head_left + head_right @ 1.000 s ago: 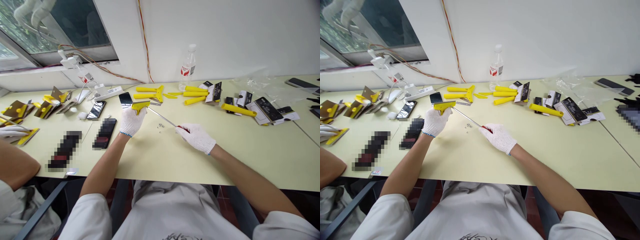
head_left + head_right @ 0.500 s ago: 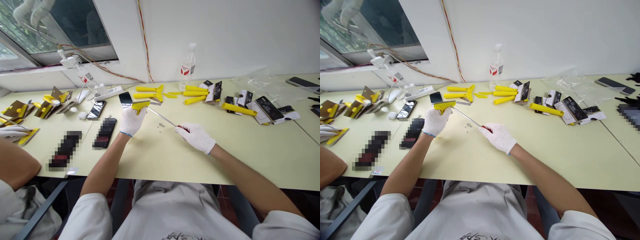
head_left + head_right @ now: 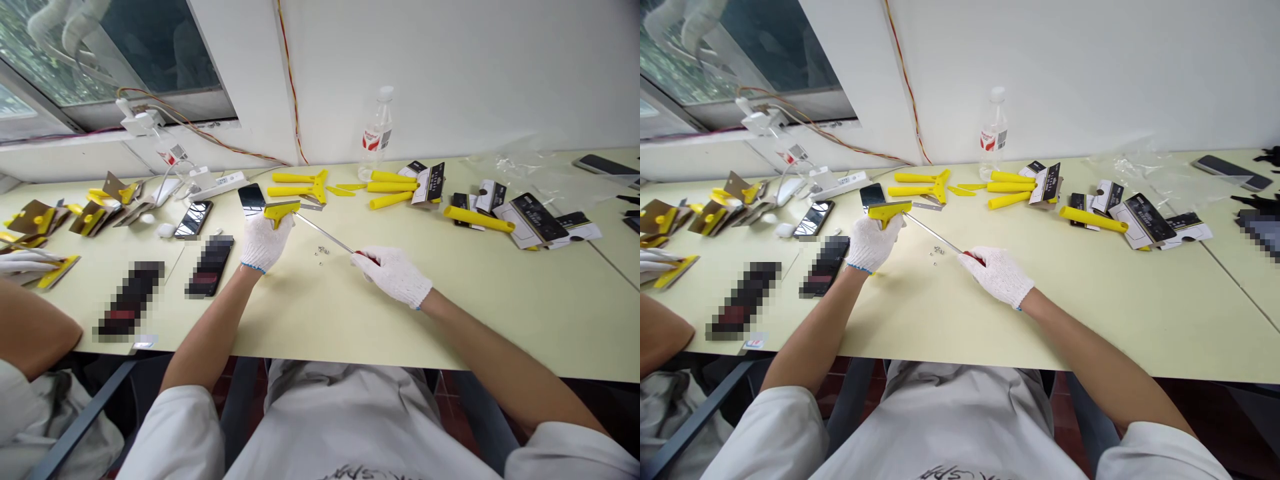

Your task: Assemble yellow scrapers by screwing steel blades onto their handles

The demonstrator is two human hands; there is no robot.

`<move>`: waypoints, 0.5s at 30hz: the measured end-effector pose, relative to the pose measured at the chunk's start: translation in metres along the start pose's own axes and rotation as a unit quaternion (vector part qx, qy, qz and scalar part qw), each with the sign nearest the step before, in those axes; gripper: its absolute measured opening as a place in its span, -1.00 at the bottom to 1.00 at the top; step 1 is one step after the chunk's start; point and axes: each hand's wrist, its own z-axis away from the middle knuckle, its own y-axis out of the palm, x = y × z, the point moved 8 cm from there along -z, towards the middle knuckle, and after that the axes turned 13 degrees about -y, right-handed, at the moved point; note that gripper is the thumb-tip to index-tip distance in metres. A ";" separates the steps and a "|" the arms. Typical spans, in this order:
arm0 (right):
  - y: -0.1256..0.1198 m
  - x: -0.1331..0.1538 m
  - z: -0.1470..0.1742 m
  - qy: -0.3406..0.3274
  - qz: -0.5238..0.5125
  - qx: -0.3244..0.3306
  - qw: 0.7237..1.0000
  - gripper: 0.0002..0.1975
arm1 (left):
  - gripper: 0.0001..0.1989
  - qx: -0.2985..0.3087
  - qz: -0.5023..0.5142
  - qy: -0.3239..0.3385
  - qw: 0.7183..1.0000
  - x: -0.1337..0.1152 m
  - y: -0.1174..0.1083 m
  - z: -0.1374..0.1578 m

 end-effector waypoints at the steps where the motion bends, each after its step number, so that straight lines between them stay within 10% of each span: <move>1: 0.000 0.000 0.000 -0.001 0.001 -0.001 1.000 -0.48 | -0.59 0.000 0.001 -0.001 1.000 0.000 0.000 0.000; 15: 0.000 0.000 0.000 -0.006 0.007 -0.004 1.000 -0.48 | -0.59 0.009 0.010 -0.010 1.000 0.002 0.003 0.001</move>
